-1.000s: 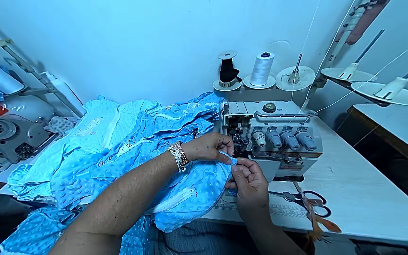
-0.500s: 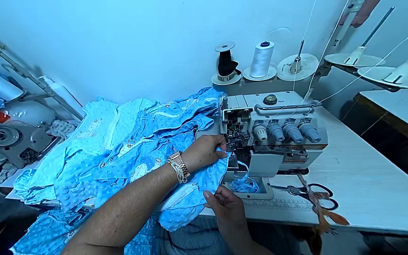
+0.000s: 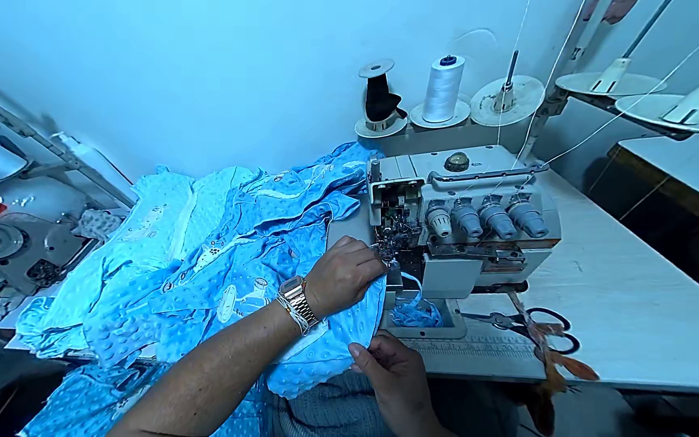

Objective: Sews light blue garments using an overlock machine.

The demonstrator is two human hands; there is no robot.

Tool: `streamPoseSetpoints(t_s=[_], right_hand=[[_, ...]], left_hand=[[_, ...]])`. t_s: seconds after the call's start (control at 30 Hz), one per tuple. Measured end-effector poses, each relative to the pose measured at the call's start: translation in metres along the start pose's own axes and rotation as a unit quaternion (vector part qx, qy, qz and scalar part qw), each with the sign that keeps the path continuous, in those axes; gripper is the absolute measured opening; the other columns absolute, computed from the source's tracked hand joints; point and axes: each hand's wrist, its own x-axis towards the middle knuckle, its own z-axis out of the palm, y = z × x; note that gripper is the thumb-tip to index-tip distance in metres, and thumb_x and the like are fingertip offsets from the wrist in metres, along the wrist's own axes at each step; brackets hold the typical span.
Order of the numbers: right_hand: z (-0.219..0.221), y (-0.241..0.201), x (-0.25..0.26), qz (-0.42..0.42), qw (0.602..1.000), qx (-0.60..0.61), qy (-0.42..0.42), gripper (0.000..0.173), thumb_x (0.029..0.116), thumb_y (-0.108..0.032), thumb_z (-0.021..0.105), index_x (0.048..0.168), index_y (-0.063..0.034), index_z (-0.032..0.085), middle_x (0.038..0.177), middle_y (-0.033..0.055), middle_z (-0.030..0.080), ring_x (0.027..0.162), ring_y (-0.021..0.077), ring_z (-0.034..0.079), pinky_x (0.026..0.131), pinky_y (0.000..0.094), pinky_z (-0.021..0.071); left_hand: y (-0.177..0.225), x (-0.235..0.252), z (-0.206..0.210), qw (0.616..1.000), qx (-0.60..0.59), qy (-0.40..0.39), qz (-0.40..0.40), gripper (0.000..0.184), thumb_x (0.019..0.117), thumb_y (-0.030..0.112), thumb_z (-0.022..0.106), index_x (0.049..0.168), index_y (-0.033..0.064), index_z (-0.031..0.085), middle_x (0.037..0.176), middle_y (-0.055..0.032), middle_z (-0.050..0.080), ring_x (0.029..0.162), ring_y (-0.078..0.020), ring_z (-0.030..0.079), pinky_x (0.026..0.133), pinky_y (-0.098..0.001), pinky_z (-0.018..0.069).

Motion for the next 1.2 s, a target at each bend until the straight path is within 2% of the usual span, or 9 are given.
streamPoseSetpoints(t_s=[0.1, 0.17, 0.3, 0.4, 0.7, 0.93, 1.13, 1.2], right_hand=[[-0.004, 0.000, -0.003, 0.006, 1.000, 0.013, 0.007, 0.010, 0.0868, -0.006, 0.074, 0.078, -0.0024, 0.071, 0.087, 0.0047, 0.069, 0.073, 0.0086, 0.070, 0.065, 0.0241, 0.0635], [-0.008, -0.002, -0.005, 0.011, 1.000, 0.020, 0.013, 0.008, 0.0867, -0.004, 0.073, 0.079, -0.0021, 0.071, 0.088, 0.0044, 0.069, 0.072, 0.0078, 0.070, 0.064, 0.0240, 0.0636], [-0.020, -0.003, -0.006, -0.008, 1.000, 0.015, 0.016, 0.005, 0.0876, -0.003, 0.072, 0.083, -0.0019, 0.073, 0.089, 0.0032, 0.070, 0.071, 0.0060, 0.070, 0.062, 0.0217, 0.0624], [-0.029, -0.003, -0.005, -0.017, 1.000, 0.010, 0.022, 0.005, 0.0874, -0.004, 0.072, 0.083, -0.0018, 0.073, 0.087, 0.0030, 0.070, 0.070, 0.0054, 0.069, 0.061, 0.0213, 0.0620], [-0.033, -0.003, -0.001, -0.020, 0.999, 0.024, 0.035, 0.004, 0.0874, -0.004, 0.072, 0.084, -0.0024, 0.074, 0.086, 0.0022, 0.071, 0.069, 0.0059, 0.070, 0.061, 0.0213, 0.0621], [-0.034, -0.005, -0.001, -0.019, 0.999, 0.032, 0.031, 0.003, 0.0866, -0.002, 0.073, 0.083, -0.0020, 0.074, 0.086, 0.0027, 0.071, 0.070, 0.0053, 0.069, 0.063, 0.0209, 0.0619], [-0.033, -0.006, 0.000, -0.015, 0.999, 0.028, 0.030, 0.004, 0.0867, -0.003, 0.072, 0.083, -0.0027, 0.074, 0.091, 0.0045, 0.073, 0.071, 0.0065, 0.070, 0.063, 0.0214, 0.0620], [-0.033, -0.006, 0.000, -0.015, 0.999, 0.023, 0.032, 0.004, 0.0862, -0.004, 0.073, 0.083, -0.0034, 0.074, 0.088, 0.0029, 0.072, 0.070, 0.0055, 0.070, 0.062, 0.0211, 0.0619]], left_hand=[[0.013, -0.004, -0.007, 0.999, 0.013, -0.032, -0.018, 0.024, 0.0886, 0.006, 0.056, 0.096, 0.0057, 0.079, 0.099, -0.0086, 0.077, 0.095, -0.0224, 0.073, 0.088, -0.0403, 0.0545], [0.023, -0.008, -0.012, 0.997, 0.031, -0.066, -0.037, 0.031, 0.0927, 0.012, 0.052, 0.105, 0.0061, 0.079, 0.113, -0.0096, 0.077, 0.104, -0.0232, 0.072, 0.092, -0.0417, 0.0533], [0.041, -0.012, -0.015, 0.988, 0.044, -0.114, -0.089, 0.040, 0.1031, 0.023, 0.044, 0.121, 0.0029, 0.074, 0.128, -0.0129, 0.071, 0.120, -0.0258, 0.067, 0.100, -0.0425, 0.0514], [0.048, -0.012, -0.013, 0.984, 0.036, -0.131, -0.114, 0.042, 0.1047, 0.027, 0.044, 0.125, 0.0008, 0.070, 0.137, -0.0160, 0.065, 0.128, -0.0284, 0.062, 0.104, -0.0439, 0.0498], [0.053, -0.007, -0.006, 0.980, 0.009, -0.141, -0.140, 0.054, 0.1046, 0.043, 0.049, 0.133, -0.0002, 0.065, 0.141, -0.0183, 0.061, 0.136, -0.0309, 0.055, 0.112, -0.0450, 0.0443], [0.052, -0.009, -0.001, 0.982, 0.037, -0.136, -0.126, 0.059, 0.1046, 0.048, 0.046, 0.133, -0.0003, 0.064, 0.142, -0.0163, 0.061, 0.135, -0.0289, 0.056, 0.110, -0.0449, 0.0451], [0.052, -0.011, 0.000, 0.981, 0.055, -0.143, -0.120, 0.076, 0.0994, 0.064, 0.043, 0.134, -0.0009, 0.063, 0.143, -0.0162, 0.060, 0.134, -0.0286, 0.057, 0.108, -0.0450, 0.0461], [0.052, -0.011, 0.001, 0.981, 0.051, -0.140, -0.122, 0.079, 0.0977, 0.066, 0.045, 0.135, -0.0012, 0.062, 0.143, -0.0165, 0.060, 0.134, -0.0292, 0.056, 0.108, -0.0454, 0.0457]])
